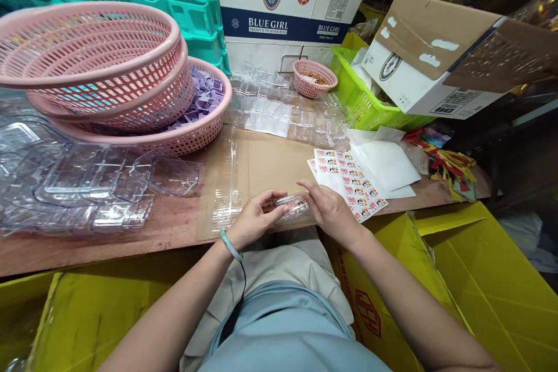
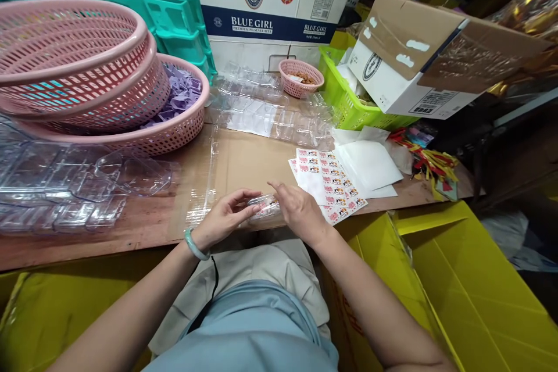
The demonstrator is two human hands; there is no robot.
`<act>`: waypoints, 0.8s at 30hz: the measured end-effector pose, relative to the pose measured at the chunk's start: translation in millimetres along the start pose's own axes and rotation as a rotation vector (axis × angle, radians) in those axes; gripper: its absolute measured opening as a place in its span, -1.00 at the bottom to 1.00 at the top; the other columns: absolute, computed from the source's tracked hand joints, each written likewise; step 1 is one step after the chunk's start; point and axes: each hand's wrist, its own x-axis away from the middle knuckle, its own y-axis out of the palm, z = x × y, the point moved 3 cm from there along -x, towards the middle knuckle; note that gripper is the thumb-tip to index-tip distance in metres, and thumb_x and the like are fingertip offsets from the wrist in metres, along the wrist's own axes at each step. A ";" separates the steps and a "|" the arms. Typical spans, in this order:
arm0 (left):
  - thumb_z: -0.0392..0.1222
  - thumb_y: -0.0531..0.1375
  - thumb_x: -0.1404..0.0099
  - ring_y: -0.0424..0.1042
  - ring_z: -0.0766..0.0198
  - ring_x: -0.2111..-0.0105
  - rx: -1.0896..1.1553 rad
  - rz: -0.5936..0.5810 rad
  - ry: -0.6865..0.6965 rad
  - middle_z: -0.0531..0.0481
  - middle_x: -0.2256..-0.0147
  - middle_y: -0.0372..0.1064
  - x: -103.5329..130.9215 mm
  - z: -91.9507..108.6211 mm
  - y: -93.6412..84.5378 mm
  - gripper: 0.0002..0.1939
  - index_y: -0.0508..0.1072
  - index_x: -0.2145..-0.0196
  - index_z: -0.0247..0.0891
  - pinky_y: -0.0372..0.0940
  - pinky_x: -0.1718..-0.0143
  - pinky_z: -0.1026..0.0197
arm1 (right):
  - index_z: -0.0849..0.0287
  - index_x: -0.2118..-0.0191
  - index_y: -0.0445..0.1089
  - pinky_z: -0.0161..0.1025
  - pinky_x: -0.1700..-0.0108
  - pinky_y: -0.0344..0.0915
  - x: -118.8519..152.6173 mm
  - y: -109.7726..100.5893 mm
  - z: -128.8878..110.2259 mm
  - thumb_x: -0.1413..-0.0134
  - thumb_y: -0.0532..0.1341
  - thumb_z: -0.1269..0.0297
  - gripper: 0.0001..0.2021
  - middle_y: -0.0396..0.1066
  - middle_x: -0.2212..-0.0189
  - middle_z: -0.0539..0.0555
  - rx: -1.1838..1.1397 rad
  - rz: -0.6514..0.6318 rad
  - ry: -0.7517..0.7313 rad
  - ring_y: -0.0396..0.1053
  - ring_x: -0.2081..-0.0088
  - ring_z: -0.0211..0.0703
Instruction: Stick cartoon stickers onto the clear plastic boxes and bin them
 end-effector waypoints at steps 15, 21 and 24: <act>0.04 0.22 -0.23 0.46 0.13 0.08 -0.112 0.093 0.020 -0.15 0.03 0.43 7.7 -5.5 3.9 -0.57 0.39 0.05 -0.29 0.37 0.03 0.10 | 0.15 -0.22 0.01 0.01 -0.07 0.25 15.2 49.5 -29.6 0.00 0.24 -0.11 -0.24 0.35 -0.02 0.26 -0.539 0.107 0.572 0.35 -0.02 0.09; 0.00 0.19 -0.27 0.43 0.13 0.03 -0.150 0.146 0.069 -0.13 -0.03 0.39 13.1 -13.2 6.2 -0.59 0.36 -0.01 -0.22 0.33 -0.03 0.08 | 0.12 -0.04 0.32 -0.09 -0.03 0.33 13.2 56.6 -19.1 -0.05 0.23 -0.04 -0.51 0.42 0.00 0.16 -0.683 0.209 0.533 0.39 -0.01 0.01; 0.00 0.19 -0.26 0.45 0.12 0.05 -0.121 0.150 0.064 -0.15 -0.03 0.40 10.8 -15.3 7.8 -0.59 0.37 -0.01 -0.23 0.34 -0.02 0.06 | 0.10 0.01 0.42 -0.12 0.11 0.41 16.6 58.5 -7.0 -0.16 0.10 -0.09 -0.55 0.48 0.09 0.12 -0.806 0.227 0.566 0.46 0.13 -0.03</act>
